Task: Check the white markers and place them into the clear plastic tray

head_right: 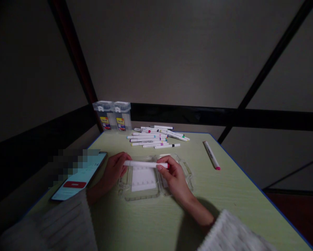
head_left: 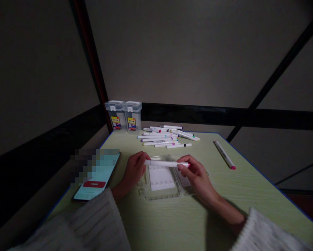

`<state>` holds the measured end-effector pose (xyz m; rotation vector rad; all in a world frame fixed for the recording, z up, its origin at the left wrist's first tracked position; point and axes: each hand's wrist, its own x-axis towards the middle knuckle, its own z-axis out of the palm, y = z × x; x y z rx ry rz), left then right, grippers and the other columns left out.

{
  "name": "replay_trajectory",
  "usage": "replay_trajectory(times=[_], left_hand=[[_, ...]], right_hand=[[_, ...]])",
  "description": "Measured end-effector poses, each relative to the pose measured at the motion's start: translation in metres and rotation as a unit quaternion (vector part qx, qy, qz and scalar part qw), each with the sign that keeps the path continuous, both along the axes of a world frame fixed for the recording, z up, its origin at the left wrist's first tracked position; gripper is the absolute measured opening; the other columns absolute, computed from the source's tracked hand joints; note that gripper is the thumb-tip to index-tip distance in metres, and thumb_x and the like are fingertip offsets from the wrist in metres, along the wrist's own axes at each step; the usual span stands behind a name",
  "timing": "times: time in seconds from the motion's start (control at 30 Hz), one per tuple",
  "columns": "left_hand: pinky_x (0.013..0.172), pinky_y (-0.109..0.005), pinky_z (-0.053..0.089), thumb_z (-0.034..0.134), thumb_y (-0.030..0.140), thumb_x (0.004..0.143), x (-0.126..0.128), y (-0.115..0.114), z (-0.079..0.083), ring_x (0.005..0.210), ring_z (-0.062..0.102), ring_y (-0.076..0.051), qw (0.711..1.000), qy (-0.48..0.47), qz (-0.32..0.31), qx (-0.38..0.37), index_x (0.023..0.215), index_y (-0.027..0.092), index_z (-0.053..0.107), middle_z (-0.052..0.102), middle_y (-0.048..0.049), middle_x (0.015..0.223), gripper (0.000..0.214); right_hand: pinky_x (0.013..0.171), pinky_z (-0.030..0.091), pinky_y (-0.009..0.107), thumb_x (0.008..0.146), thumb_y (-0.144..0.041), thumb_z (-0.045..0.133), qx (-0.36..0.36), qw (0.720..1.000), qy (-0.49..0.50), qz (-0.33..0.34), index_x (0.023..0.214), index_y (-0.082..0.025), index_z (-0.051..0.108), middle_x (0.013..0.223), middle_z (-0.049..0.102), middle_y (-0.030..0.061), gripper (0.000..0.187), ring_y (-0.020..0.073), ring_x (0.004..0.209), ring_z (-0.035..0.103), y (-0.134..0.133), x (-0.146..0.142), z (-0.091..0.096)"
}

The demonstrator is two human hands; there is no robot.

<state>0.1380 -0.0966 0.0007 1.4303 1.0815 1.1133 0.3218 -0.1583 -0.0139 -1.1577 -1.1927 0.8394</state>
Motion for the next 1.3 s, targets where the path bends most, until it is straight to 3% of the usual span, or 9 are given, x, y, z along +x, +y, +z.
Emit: replay_trajectory(times=[0.33, 0.93, 1.3], left_hand=[[0.035, -0.016, 0.017, 0.047, 0.037, 0.073, -0.0001, 0.0016, -0.0046, 0.034, 0.027, -0.005, 1.000, -0.008, -0.014, 0.019, 0.062, 0.018, 0.050, 0.028, 0.0098, 0.042, 0.022], [0.038, -0.017, 0.025, 0.052, 0.035, 0.075, -0.0021, 0.0010, -0.0022, 0.039, 0.034, -0.005, 0.997, -0.039, -0.031, 0.055, 0.066, 0.017, 0.051, 0.039, 0.0084, 0.047, 0.020], [0.037, -0.015, 0.028, 0.054, 0.034, 0.073, -0.0020, 0.0005, -0.0026, 0.041, 0.040, -0.005, 0.996, -0.050, -0.031, 0.066, 0.084, 0.018, 0.049, 0.045, 0.0072, 0.058, 0.020]], right_hand=[[0.044, 0.023, 0.022, 0.073, -0.046, 0.063, -0.056, 0.997, 0.059, 0.012, 0.080, -0.019, 0.056, 0.051, 0.041, -0.0062, 0.029, 0.0094, 0.046, 0.034, -0.0006, -0.0032, 0.0011], [0.042, 0.016, 0.023, 0.074, -0.049, 0.060, -0.067, 0.994, 0.083, 0.022, 0.081, -0.019, 0.055, 0.046, 0.036, -0.0081, 0.031, 0.0086, 0.042, 0.028, -0.0013, -0.0039, 0.0015], [0.042, 0.018, 0.023, 0.074, -0.049, 0.060, -0.072, 0.995, 0.064, 0.005, 0.071, -0.019, 0.052, 0.048, 0.036, -0.0067, 0.030, 0.0088, 0.044, 0.029, -0.0010, -0.0032, 0.0000]])
